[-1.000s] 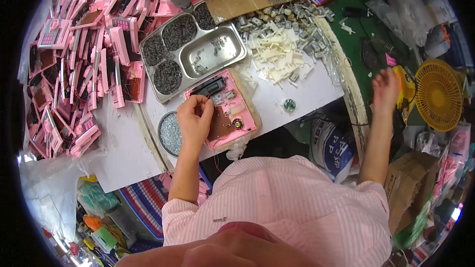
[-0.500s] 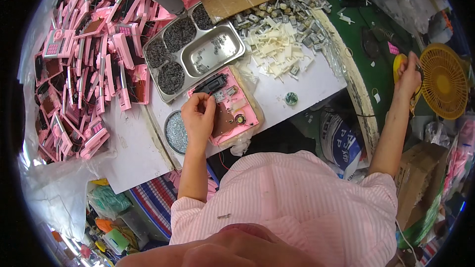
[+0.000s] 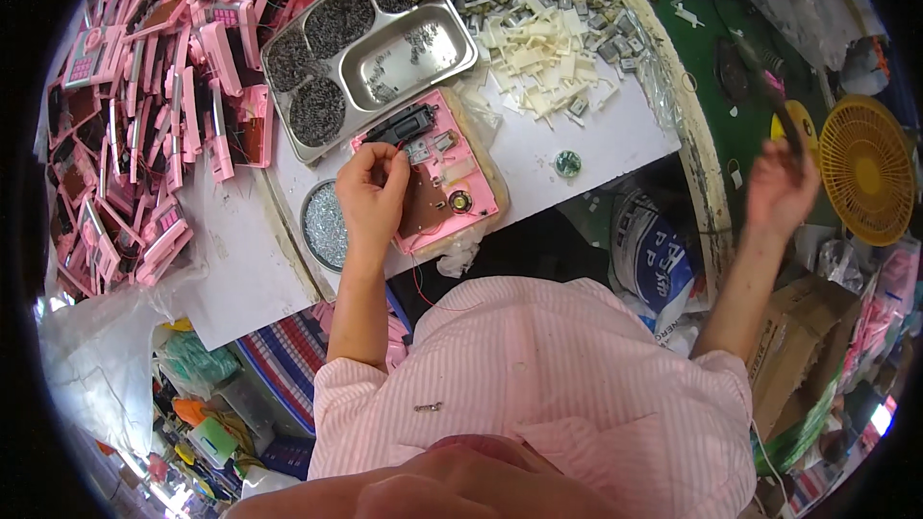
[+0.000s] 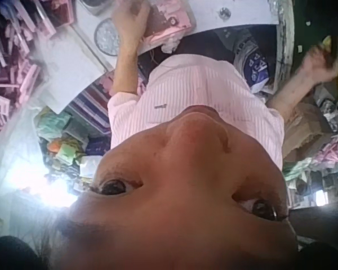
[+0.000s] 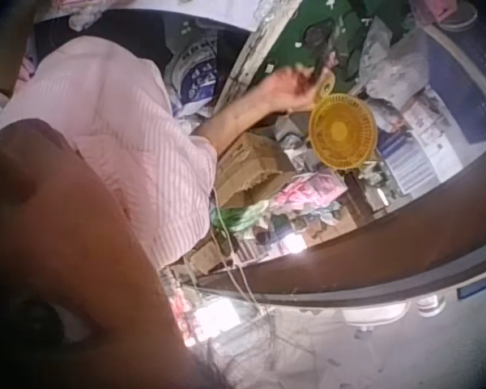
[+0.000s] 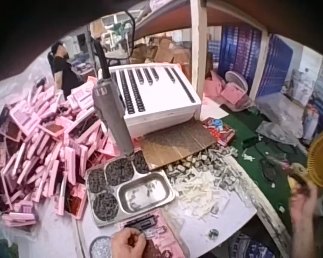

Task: Assemble electronic components into a pink plastic casing using a soldering iron and an electric screwdriver.

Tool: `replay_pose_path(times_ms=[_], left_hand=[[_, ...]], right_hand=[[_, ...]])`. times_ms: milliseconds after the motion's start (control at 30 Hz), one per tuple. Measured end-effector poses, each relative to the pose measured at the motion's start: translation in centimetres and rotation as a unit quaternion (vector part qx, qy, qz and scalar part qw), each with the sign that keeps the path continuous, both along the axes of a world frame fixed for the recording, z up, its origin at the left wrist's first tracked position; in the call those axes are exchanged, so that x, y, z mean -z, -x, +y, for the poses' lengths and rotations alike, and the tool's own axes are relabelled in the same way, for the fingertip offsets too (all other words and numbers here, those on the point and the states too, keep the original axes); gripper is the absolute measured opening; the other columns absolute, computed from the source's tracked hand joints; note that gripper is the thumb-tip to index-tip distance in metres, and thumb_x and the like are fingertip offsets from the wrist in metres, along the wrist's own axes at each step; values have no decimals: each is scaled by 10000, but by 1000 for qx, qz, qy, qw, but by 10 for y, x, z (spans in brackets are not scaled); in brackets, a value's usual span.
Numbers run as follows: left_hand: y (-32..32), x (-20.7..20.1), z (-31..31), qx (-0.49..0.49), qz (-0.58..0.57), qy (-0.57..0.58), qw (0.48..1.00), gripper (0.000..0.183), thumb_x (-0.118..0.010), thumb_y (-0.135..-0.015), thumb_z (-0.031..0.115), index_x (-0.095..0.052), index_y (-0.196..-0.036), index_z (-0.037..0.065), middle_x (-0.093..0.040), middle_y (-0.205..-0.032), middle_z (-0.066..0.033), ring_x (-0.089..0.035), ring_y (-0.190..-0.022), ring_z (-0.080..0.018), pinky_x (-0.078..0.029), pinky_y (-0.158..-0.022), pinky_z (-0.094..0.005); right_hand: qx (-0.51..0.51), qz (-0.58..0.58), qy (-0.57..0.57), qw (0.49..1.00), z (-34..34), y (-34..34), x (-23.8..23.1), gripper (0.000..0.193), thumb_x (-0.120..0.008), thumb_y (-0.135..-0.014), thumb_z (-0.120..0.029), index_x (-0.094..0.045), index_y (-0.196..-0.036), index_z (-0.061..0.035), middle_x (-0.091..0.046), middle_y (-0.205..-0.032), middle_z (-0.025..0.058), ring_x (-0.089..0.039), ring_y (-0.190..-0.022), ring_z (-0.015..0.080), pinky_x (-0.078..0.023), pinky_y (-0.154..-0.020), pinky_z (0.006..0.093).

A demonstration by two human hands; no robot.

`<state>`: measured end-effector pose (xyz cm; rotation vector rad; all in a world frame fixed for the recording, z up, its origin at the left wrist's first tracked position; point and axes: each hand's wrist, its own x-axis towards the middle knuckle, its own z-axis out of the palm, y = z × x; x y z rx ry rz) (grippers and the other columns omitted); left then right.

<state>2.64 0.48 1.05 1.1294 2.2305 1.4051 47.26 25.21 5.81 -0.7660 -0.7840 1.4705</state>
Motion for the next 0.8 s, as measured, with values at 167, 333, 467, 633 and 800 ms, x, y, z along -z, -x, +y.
replay_pose_path(times_ms=[167, 333, 467, 633, 800], left_hand=[[-2, 1, 3, -5, -10, 2, 1000, 93, -730, -801, 56, -664, -766, 1, -611, -616, -78, -572, -535, -163, -442, -543, -305], [-4, -2, 3, -11, -15, 10, 1000, 92, -729, -800, 46, -656, -759, 7, -589, -616, -61, -543, -530, -154, -435, -541, -299], [-2, 4, 1, -6, -14, 17, 1000, 90, -729, -795, 46, -649, -764, 18, -576, -624, -56, -537, -542, -164, -439, -572, -313], [3, -1, -2, 7, 10, 36, 999, 92, -724, -784, 84, -651, -771, 28, -609, -666, -81, -586, -588, -226, -462, -617, -347], [2, -1, 2, -3, 32, 37, 999, 84, -727, -761, 109, -654, -751, 69, -618, -646, -39, -609, -602, -221, -435, -609, -358]], right_hand=[[-97, 11, 30, 995, -11, 135, 13, 118, -642, -978, -188, -624, -1057, -103, -453, -682, -38, -357, -525, 60, -284, -442, 215], [-218, -54, 75, 971, -30, 215, -6, 331, -559, -1018, -276, -590, -1201, -1, -542, -717, 39, -462, -545, 112, -364, -483, 241], [-250, -53, 30, 966, -33, 220, 2, 325, -557, -1019, -252, -583, -1207, 11, -578, -754, 64, -485, -563, 122, -379, -506, 249], [-293, -96, -59, 949, -37, 211, 19, 270, -645, -957, -115, -588, -1187, 13, -541, -711, 8, -449, -578, 78, -341, -527, 222], [-318, -207, -131, 916, -65, 227, 2, 248, -690, -889, -39, -609, -1115, 24, -535, -741, -30, -452, -645, 35, -334, -593, 196]])
